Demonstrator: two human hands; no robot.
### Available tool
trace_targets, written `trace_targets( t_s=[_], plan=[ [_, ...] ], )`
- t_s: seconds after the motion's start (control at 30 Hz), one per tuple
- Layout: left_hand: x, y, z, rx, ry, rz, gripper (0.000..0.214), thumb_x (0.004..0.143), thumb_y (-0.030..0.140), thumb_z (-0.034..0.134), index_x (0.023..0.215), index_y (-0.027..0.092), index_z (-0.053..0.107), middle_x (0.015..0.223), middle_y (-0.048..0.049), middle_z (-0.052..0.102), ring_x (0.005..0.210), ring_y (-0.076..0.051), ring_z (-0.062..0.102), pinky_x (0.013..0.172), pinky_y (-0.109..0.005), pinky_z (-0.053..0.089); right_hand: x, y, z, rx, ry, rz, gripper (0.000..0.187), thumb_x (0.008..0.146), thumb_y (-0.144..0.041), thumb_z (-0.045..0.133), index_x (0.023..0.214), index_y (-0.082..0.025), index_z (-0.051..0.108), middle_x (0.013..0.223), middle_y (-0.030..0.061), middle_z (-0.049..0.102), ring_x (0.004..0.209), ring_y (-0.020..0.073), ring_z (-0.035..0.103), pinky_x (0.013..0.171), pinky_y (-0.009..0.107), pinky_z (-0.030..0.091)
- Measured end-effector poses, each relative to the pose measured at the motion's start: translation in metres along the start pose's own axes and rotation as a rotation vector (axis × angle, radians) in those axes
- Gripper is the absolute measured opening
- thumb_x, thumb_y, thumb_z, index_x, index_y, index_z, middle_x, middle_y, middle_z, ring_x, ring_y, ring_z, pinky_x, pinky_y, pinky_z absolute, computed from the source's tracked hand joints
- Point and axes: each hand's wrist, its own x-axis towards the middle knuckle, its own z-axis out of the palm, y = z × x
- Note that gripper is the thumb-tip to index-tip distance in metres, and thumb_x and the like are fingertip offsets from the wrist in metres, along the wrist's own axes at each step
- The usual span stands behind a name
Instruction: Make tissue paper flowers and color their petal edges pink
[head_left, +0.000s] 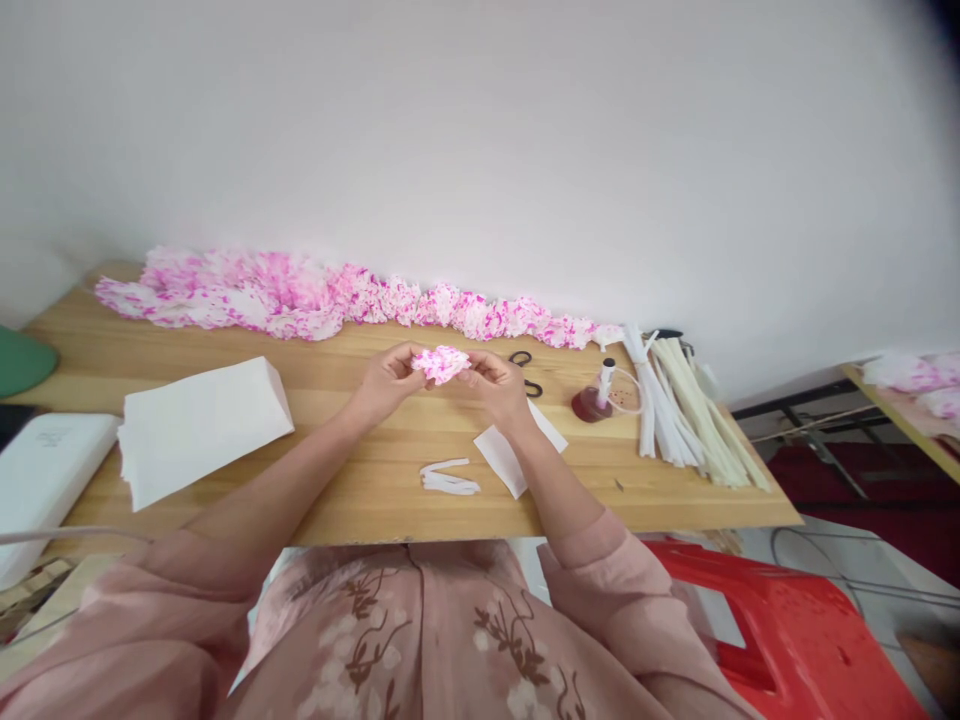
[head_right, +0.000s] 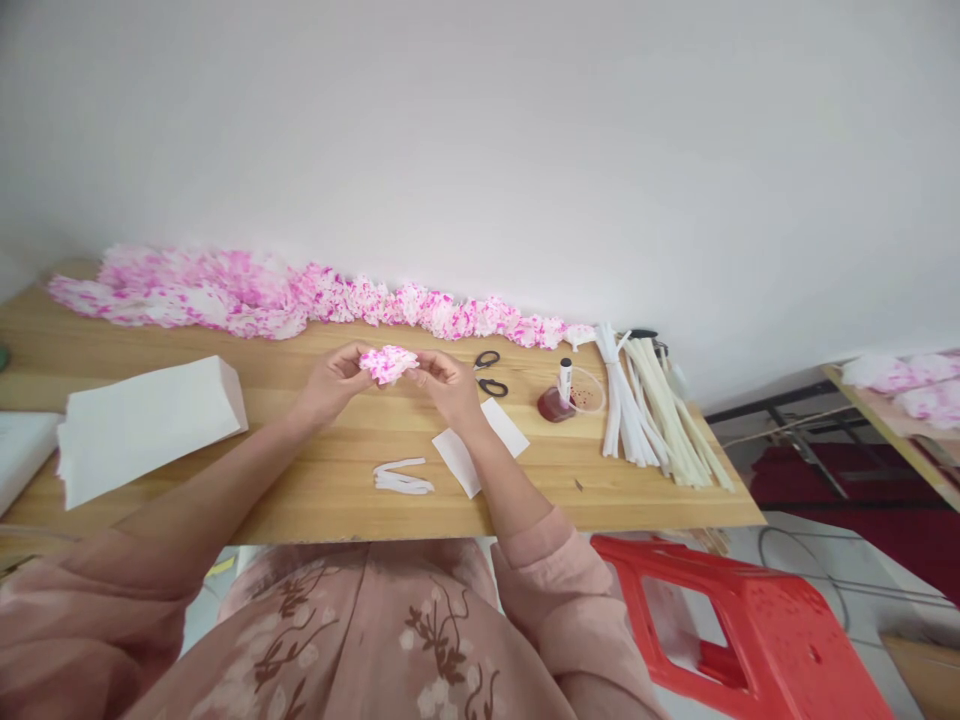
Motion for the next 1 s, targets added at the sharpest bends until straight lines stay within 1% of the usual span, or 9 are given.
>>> trace_targets(
  t_s=[0.13, 0.23, 0.33, 0.43, 0.53, 0.63, 0.73, 0.83, 1.0],
  plan=[
    [0.0004, -0.0025, -0.0027, 0.081, -0.036, -0.043, 0.025, 0.067, 0.033, 0.081, 0.076, 0.016, 0.065, 0.069, 0.0001, 0.067, 0.064, -0.012, 0.059, 0.064, -0.024, 0.048, -0.0041, -0.0003, 0.0018, -0.087, -0.044, -0.020, 0.033, 0.070, -0.054, 0.081, 0.083, -0.023, 0.075, 0.082, 0.0009, 0.075, 0.075, 0.0172, 0.067, 0.072, 0.031, 0.053],
    [0.0007, -0.0049, -0.0031, 0.208, -0.043, 0.006, 0.019, 0.068, 0.031, 0.078, 0.073, 0.016, 0.066, 0.070, -0.0006, 0.067, 0.067, -0.013, 0.058, 0.066, -0.024, 0.045, -0.0061, -0.0031, 0.0039, -0.154, -0.053, -0.090, 0.028, 0.074, -0.052, 0.079, 0.077, -0.024, 0.075, 0.078, 0.0002, 0.075, 0.072, 0.0165, 0.066, 0.070, 0.030, 0.051],
    [0.0006, -0.0072, 0.0002, 0.316, 0.007, 0.059, 0.014, 0.071, 0.029, 0.073, 0.071, 0.017, 0.066, 0.067, 0.0001, 0.065, 0.065, -0.013, 0.055, 0.064, -0.023, 0.041, -0.0062, -0.0039, 0.0055, -0.234, -0.034, -0.159, 0.026, 0.079, -0.051, 0.075, 0.077, -0.024, 0.075, 0.076, 0.0002, 0.073, 0.071, 0.0165, 0.065, 0.070, 0.030, 0.050],
    [-0.0004, -0.0086, 0.0046, 0.368, 0.057, 0.083, 0.009, 0.073, 0.026, 0.069, 0.075, 0.018, 0.069, 0.071, -0.0005, 0.068, 0.068, -0.014, 0.057, 0.066, -0.024, 0.042, -0.0056, -0.0016, 0.0055, -0.241, -0.005, -0.151, 0.030, 0.080, -0.054, 0.074, 0.078, -0.024, 0.074, 0.077, 0.0007, 0.073, 0.073, 0.0170, 0.065, 0.072, 0.031, 0.051],
    [-0.0020, -0.0092, 0.0051, 0.308, 0.043, 0.079, 0.016, 0.076, 0.029, 0.070, 0.087, 0.018, 0.074, 0.082, -0.0021, 0.072, 0.076, -0.016, 0.061, 0.072, -0.026, 0.046, -0.0045, 0.0015, 0.0041, -0.160, 0.009, -0.092, 0.035, 0.078, -0.058, 0.074, 0.082, -0.023, 0.073, 0.080, 0.0009, 0.074, 0.074, 0.0167, 0.066, 0.072, 0.030, 0.052],
    [-0.0025, -0.0078, 0.0026, 0.157, -0.004, 0.004, 0.028, 0.075, 0.036, 0.076, 0.096, 0.017, 0.074, 0.088, -0.0036, 0.074, 0.077, -0.015, 0.062, 0.072, -0.026, 0.048, -0.0027, 0.0025, 0.0015, -0.078, -0.002, -0.038, 0.036, 0.077, -0.058, 0.074, 0.086, -0.023, 0.073, 0.083, 0.0011, 0.074, 0.076, 0.0160, 0.066, 0.074, 0.030, 0.053],
    [-0.0014, -0.0046, 0.0009, 0.054, 0.015, -0.049, 0.033, 0.071, 0.039, 0.081, 0.092, 0.015, 0.073, 0.080, -0.0032, 0.072, 0.071, -0.013, 0.060, 0.067, -0.025, 0.049, -0.0012, 0.0018, -0.0015, -0.067, -0.054, -0.029, 0.035, 0.076, -0.054, 0.076, 0.093, -0.024, 0.074, 0.087, 0.0009, 0.073, 0.079, 0.0157, 0.066, 0.078, 0.031, 0.054],
    [0.0001, -0.0027, 0.0010, 0.025, 0.057, -0.047, 0.033, 0.068, 0.040, 0.083, 0.086, 0.015, 0.071, 0.074, -0.0017, 0.069, 0.068, -0.013, 0.060, 0.066, -0.024, 0.049, -0.0010, 0.0013, -0.0029, -0.122, -0.103, -0.077, 0.039, 0.073, -0.051, 0.079, 0.102, -0.025, 0.073, 0.095, 0.0019, 0.072, 0.086, 0.0170, 0.066, 0.084, 0.034, 0.054],
    [-0.0007, -0.0067, 0.0006, 0.062, 0.026, -0.018, 0.034, 0.072, 0.043, 0.081, 0.090, 0.015, 0.072, 0.085, -0.0039, 0.073, 0.076, -0.015, 0.064, 0.071, -0.026, 0.051, -0.0027, 0.0017, -0.0011, -0.233, -0.086, -0.121, 0.044, 0.071, -0.049, 0.082, 0.107, -0.026, 0.072, 0.100, 0.0025, 0.072, 0.090, 0.0183, 0.065, 0.086, 0.035, 0.053]
  ],
)
